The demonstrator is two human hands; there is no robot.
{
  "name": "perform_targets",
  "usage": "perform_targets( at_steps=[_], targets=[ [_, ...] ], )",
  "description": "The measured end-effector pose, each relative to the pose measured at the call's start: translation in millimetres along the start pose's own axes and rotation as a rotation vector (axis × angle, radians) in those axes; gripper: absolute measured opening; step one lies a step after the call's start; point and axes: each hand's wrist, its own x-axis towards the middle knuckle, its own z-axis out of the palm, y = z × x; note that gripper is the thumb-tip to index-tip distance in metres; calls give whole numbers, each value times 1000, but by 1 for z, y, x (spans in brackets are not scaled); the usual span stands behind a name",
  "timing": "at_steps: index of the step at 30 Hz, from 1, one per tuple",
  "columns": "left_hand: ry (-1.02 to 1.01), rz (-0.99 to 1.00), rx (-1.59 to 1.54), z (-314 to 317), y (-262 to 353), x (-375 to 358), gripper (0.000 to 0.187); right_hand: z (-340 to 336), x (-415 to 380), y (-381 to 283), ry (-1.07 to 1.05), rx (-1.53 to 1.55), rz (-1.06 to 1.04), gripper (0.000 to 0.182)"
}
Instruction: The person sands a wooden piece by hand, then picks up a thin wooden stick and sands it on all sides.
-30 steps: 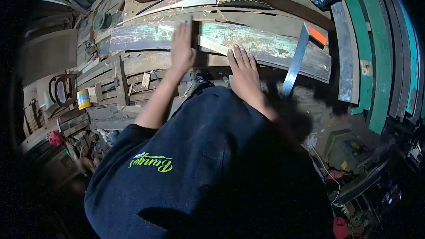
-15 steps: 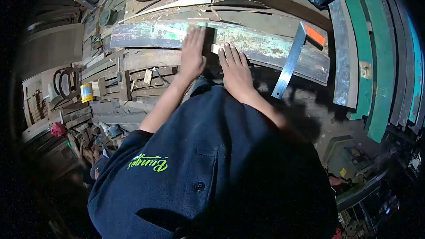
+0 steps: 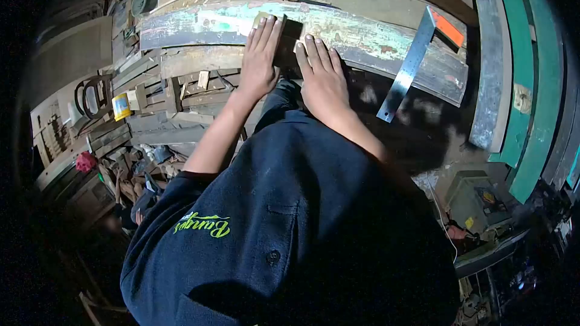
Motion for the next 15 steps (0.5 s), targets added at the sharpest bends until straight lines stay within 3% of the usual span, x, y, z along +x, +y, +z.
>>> perform_targets(
  at_steps=[3, 5, 7, 8, 11, 13, 15],
  targets=[
    [6, 55, 58, -21, -30, 4, 86, -1, -2, 2, -35, -16, -10, 78],
    [137, -92, 65, -15, -78, 14, 80, 0, -2, 2, -29, -31, -10, 77],
    [248, -89, 216, -17, -71, 11, 77, -1, -1, 2, -44, -44, -12, 76],
    [260, -158, 87, 0, -63, 14, 75, 0, -1, 1, -14, -33, -8, 70],
    [-22, -14, 26, 0, 16, 2, 81, -2, 2, -2, 6, -24, 8, 63],
    [-44, 57, 4, -3, 10, -3, 87, -3, 1, -1, 16, -4, 0, 61],
    [26, 4, 56, -14, -21, 6, 84, -5, -1, 2, 17, 15, -7, 60]
  ],
)
